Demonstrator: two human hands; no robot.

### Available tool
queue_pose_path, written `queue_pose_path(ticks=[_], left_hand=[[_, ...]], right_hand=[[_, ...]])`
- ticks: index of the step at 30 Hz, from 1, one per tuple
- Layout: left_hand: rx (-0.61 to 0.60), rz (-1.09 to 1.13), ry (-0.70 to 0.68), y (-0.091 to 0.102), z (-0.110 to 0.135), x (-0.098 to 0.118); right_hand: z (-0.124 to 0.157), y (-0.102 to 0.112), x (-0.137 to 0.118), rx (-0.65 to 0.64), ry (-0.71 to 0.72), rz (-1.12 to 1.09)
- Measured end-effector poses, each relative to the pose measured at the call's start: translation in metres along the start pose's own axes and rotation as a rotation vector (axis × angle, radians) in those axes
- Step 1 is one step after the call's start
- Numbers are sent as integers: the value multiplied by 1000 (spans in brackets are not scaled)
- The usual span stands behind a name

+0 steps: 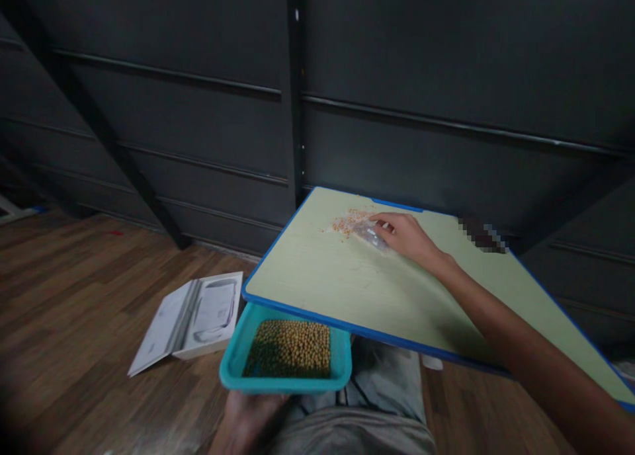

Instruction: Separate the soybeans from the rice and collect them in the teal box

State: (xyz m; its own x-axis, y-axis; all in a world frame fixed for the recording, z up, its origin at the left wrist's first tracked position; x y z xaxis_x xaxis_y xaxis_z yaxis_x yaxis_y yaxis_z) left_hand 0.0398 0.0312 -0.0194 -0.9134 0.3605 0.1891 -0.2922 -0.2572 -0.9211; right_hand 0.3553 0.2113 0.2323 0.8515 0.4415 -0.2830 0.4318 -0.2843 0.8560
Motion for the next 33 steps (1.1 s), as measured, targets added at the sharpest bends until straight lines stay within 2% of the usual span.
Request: queue_pose_path(ticks=[5,9,12,19,25,30,33], left_hand=[[51,6,-32,-4,-2,-2],[23,53,-13,7,-3,-2],[64,9,-6,17,-2,2],[146,33,-78,17,-2,6],[31,52,52,9,2,7],[25,68,50,11,1,7],[3,80,60,6,3,7]], right_hand=[[-26,-12,-8,71,-1,-26],[-50,-33,-14,62,-3,-12],[-60,-46,-15,52,-14,-20],[-63,-59,-16,18,-20,-80],[-65,-65,-23,5,43,-129],[-65,-69,-33,0,49,-176],[-67,-71,-37,-15,48,-208]])
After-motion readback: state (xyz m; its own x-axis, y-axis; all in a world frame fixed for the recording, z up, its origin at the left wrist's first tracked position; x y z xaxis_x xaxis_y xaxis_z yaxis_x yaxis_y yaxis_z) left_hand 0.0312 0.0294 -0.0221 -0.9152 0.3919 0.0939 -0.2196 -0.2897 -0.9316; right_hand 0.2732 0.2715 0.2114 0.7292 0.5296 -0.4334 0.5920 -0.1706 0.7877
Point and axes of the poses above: each hand's wrist, its own z-axis away from the middle knuckle, its own y-axis out of the back of the hand, x = y × z, the point moved 3 cm from there along -z, towards the middle knuckle, and after that the axes turned 3 degrees about x, right-handed, at the moved point
